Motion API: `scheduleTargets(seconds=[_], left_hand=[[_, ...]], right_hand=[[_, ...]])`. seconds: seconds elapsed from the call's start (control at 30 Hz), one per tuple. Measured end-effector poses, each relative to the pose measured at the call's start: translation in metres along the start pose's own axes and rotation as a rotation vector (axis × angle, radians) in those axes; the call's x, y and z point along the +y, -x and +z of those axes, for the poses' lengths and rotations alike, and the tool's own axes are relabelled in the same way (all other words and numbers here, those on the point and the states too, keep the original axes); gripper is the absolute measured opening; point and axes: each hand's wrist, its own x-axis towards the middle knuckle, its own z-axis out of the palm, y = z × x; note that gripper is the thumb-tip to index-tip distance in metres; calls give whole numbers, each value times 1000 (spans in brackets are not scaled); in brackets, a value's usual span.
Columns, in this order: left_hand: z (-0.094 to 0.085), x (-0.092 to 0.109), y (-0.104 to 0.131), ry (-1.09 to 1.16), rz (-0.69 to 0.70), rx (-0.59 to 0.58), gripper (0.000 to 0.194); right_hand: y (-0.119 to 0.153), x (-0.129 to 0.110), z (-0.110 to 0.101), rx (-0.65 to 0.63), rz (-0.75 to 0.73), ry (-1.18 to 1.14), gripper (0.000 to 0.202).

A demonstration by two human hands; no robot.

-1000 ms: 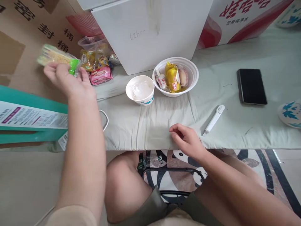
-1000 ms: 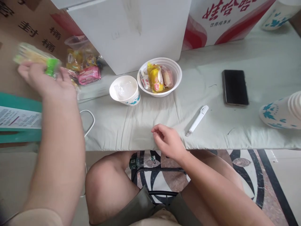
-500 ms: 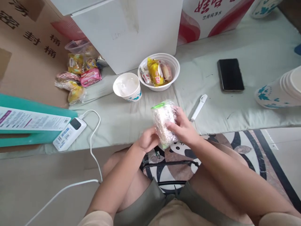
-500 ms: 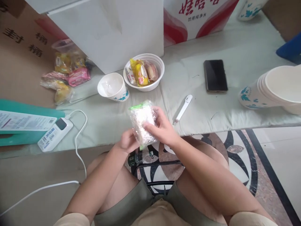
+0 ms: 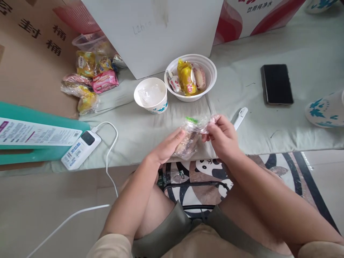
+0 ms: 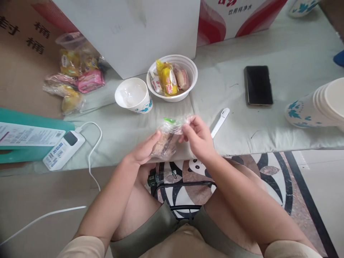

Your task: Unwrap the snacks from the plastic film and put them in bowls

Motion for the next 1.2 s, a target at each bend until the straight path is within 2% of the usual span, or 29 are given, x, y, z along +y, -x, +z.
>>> scheduleTargets(seconds=[0.07,0.17,0.23,0.3,0.37,0.4,0.5,0.57,0.63,0.7,0.73,0.8,0.83,0.87,0.9,0.97,1.0,1.03,1.1,1.2], left_hand=[[-6,1,4,3,-132,-83,58],[-8,-1,5,72,-181,-100,62],[-4,-4,2,118,-87,-38,64],[3,-7,-3,145,36,39,63],[9,-10,-8,152,116,98,61],[12,-11,-10,152,130,118,60],[15,-11,-15,168,120,164,61],[15,-10,-18,198,129,219,61],[13,-8,-20,231,148,293,59],[10,-5,-21,248,145,360,59],[9,-4,-21,251,133,381,61],[7,-2,-21,260,122,393,65],[7,-1,-20,271,129,380,68],[8,-1,-19,282,140,355,70],[9,-1,-18,286,150,323,71],[13,-5,-15,242,178,259,67],[15,-9,-14,181,193,229,66],[18,-13,-13,105,215,209,70],[22,-23,-12,-48,264,200,91],[24,-35,-11,-243,306,220,109]], right_hand=[[-1,-3,-6,2,54,-83,25],[4,-6,-12,48,-82,-60,21],[11,-4,-12,16,-239,79,24],[19,1,-10,-113,-345,272,40],[24,6,-6,-223,-368,433,54],[26,8,-5,-235,-362,487,53],[27,10,-4,-179,-394,577,26],[27,10,-5,-147,-508,630,10],[29,9,-7,-122,-659,696,10],[33,8,-7,-198,-771,753,12],[35,7,-7,-300,-798,759,13],[37,4,-7,-543,-756,695,16],[38,3,-7,-615,-689,633,17],[37,2,-7,-619,-602,566,18],[36,1,-8,-555,-505,498,18],[31,-1,-7,-348,-312,359,17],[29,-1,-6,-270,-232,294,22],[27,0,-5,-230,-169,239,30],[24,0,-2,-218,-92,200,42],[22,0,1,-182,-59,288,30]])
